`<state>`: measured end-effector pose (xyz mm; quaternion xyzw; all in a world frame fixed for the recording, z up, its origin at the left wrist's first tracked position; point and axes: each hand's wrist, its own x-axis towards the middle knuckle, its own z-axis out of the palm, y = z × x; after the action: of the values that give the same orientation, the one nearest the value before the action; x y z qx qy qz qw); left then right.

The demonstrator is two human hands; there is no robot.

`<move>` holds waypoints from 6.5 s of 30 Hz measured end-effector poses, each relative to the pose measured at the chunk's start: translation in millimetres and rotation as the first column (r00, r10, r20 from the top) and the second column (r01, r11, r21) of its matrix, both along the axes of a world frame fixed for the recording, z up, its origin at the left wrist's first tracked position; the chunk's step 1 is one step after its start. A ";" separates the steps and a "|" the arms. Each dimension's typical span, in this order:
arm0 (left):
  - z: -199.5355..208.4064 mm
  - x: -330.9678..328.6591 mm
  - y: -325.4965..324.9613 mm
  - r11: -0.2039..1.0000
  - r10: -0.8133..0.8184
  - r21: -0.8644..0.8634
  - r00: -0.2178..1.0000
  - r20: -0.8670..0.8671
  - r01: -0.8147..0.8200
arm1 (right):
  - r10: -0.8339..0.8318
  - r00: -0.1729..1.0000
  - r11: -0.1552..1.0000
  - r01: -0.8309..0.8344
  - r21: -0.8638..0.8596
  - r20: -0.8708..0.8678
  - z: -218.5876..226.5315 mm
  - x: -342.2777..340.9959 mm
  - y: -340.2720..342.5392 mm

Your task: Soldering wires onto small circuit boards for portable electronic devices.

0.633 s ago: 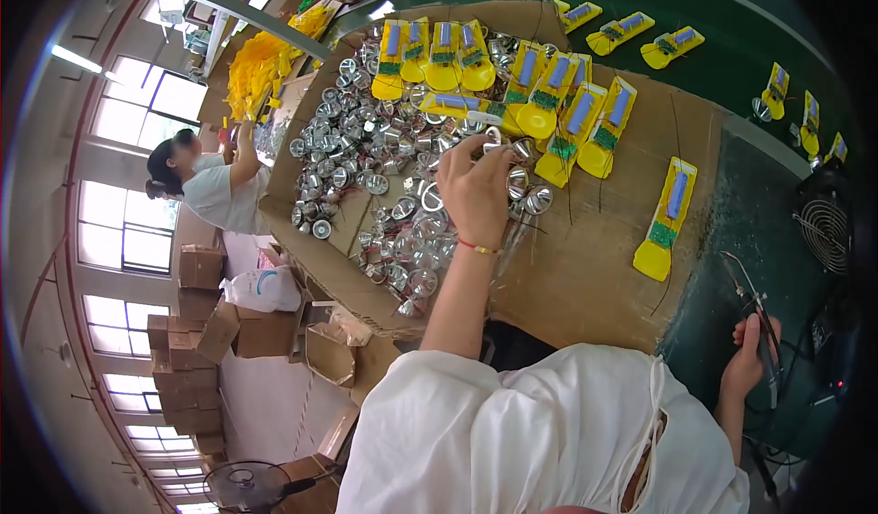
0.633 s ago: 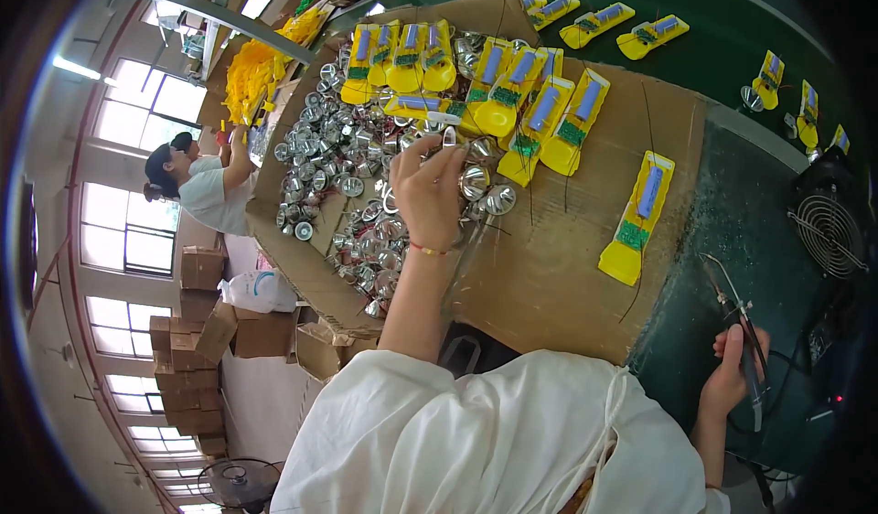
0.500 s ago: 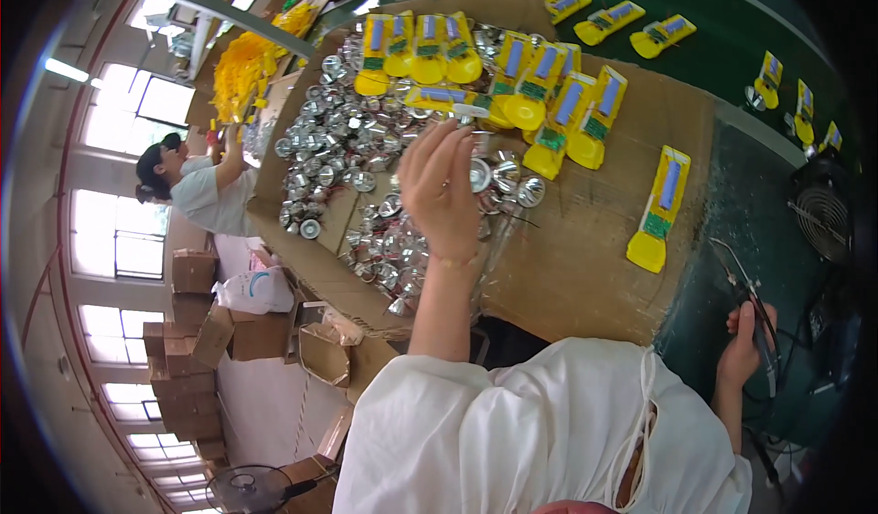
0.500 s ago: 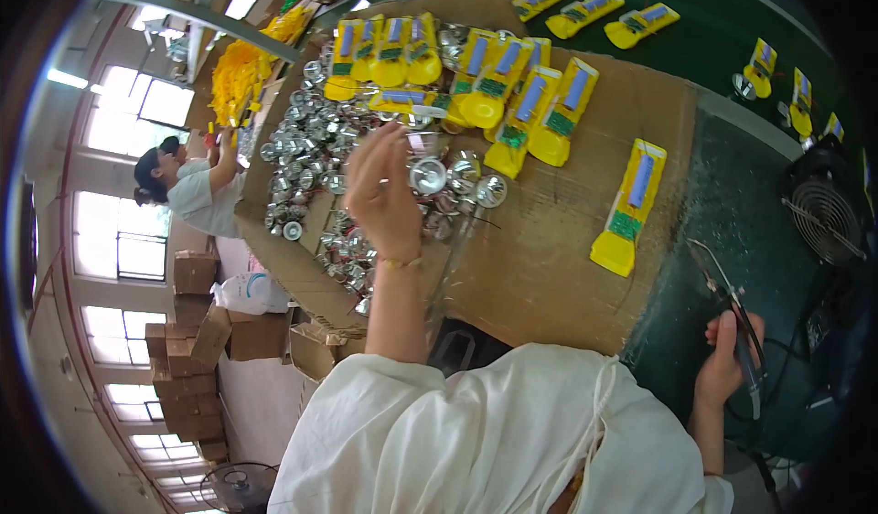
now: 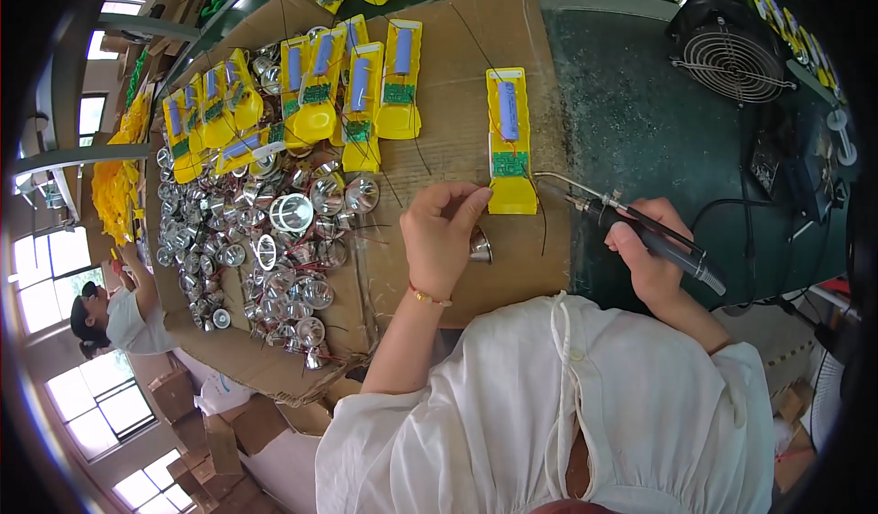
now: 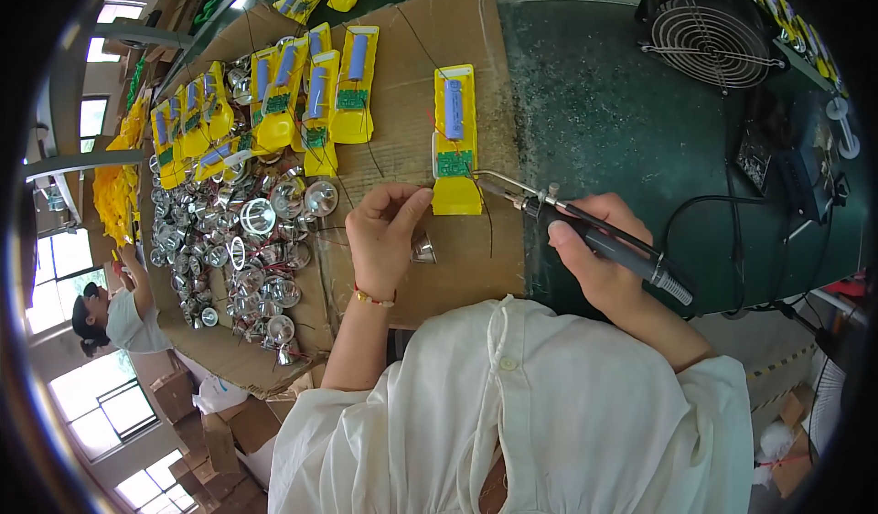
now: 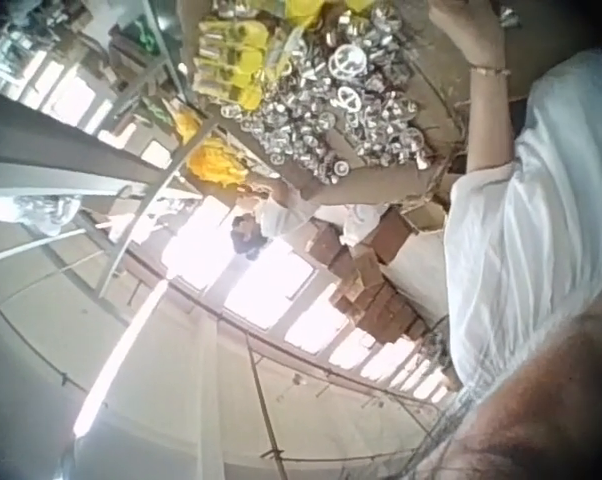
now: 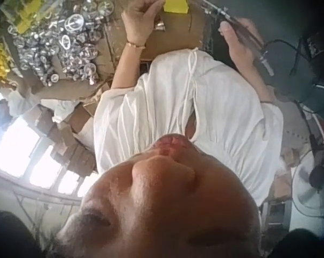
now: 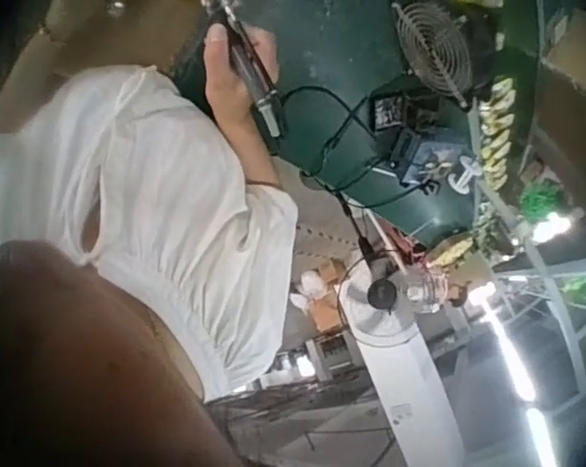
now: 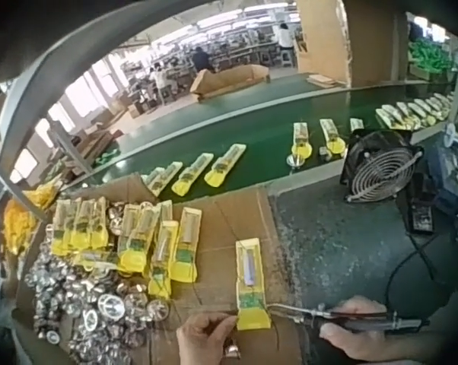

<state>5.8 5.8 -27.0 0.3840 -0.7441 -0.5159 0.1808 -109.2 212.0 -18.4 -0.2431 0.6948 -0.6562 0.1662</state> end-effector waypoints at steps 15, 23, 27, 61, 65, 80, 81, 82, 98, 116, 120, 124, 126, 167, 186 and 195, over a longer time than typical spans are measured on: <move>4.0 -22.3 5.4 0.994 -0.062 -0.088 0.997 0.038 0.065 | -0.037 0.989 0.996 0.048 -0.075 0.144 -7.6 -1.8 -28.1; 3.1 -25.3 3.9 0.994 -0.065 -0.084 0.998 0.013 0.066 | 0.009 0.988 0.999 -0.002 -0.044 0.151 -11.7 -2.5 -25.8; 4.3 -27.0 5.0 0.996 -0.055 -0.065 0.998 0.029 0.057 | -0.031 0.978 0.995 0.050 -0.088 0.207 -8.8 -0.2 -22.8; 7.9 -11.1 15.8 0.983 -0.164 -0.098 0.979 -0.119 0.153 | -0.028 0.987 0.997 0.039 -0.067 0.158 -8.0 -5.5 -3.8; 6.0 -19.9 11.4 0.953 -0.208 -0.236 0.977 -0.048 0.191 | 0.067 0.997 0.997 -0.068 -0.026 -0.030 -6.8 -6.0 -5.8; 8.7 -25.6 12.7 0.976 -0.161 -0.148 0.987 -0.010 0.157 | -0.006 1.000 1.000 0.006 -0.027 -0.005 -10.8 -4.6 -14.0; 9.4 -27.6 12.9 0.975 -0.153 -0.160 0.988 0.010 0.153 | -0.010 1.000 1.000 0.010 -0.029 -0.012 -11.2 -4.8 -14.6; 10.1 -28.1 13.0 0.974 -0.144 -0.174 0.989 0.030 0.147 | -0.012 1.000 0.999 0.012 -0.033 -0.018 -10.9 -4.3 -15.1; 3.1 -27.9 13.5 0.982 -0.109 -0.153 0.994 0.003 0.108 | -0.106 0.979 0.983 0.129 -0.132 0.174 -8.4 -7.7 0.9; 13.9 -65.7 -20.3 0.905 -0.335 -0.151 0.884 0.325 0.399 | -0.084 0.990 0.994 0.092 0.066 -0.115 -13.7 -39.8 31.4; 26.3 -192.1 -46.0 0.783 -0.402 -0.361 0.855 0.326 0.506 | -0.081 0.995 0.995 0.084 0.049 -0.061 -16.0 -43.8 31.7; 16.2 -302.1 -78.6 0.701 -0.338 -0.624 0.932 0.134 0.344 | -0.153 0.988 0.981 0.152 0.120 -0.005 -20.2 -41.5 32.5; 19.9 -322.0 -90.8 0.466 -0.219 -0.863 0.970 0.103 0.196 | -0.132 0.991 0.988 0.134 0.072 -0.030 -22.8 -44.3 30.5; 23.3 0.8 5.1 0.941 -0.098 -0.320 0.993 0.059 0.112 | 0.037 0.988 0.999 -0.041 -0.027 -0.151 -2.5 -0.2 5.6; 9.9 -15.3 10.5 0.986 -0.137 -0.100 0.990 -0.040 0.132 | 0.097 0.987 0.992 -0.085 0.094 -0.132 6.7 -2.3 -15.8; 5.6 -15.0 6.6 0.985 -0.143 -0.105 0.989 -0.028 0.139 | -0.051 0.998 0.998 0.052 -0.039 0.022 -1.0 2.7 -11.4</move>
<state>-9.2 12.4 -21.5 0.3114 -0.7917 -0.4952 0.1764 -106.5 200.6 -19.3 -0.2214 0.6860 -0.6763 0.1517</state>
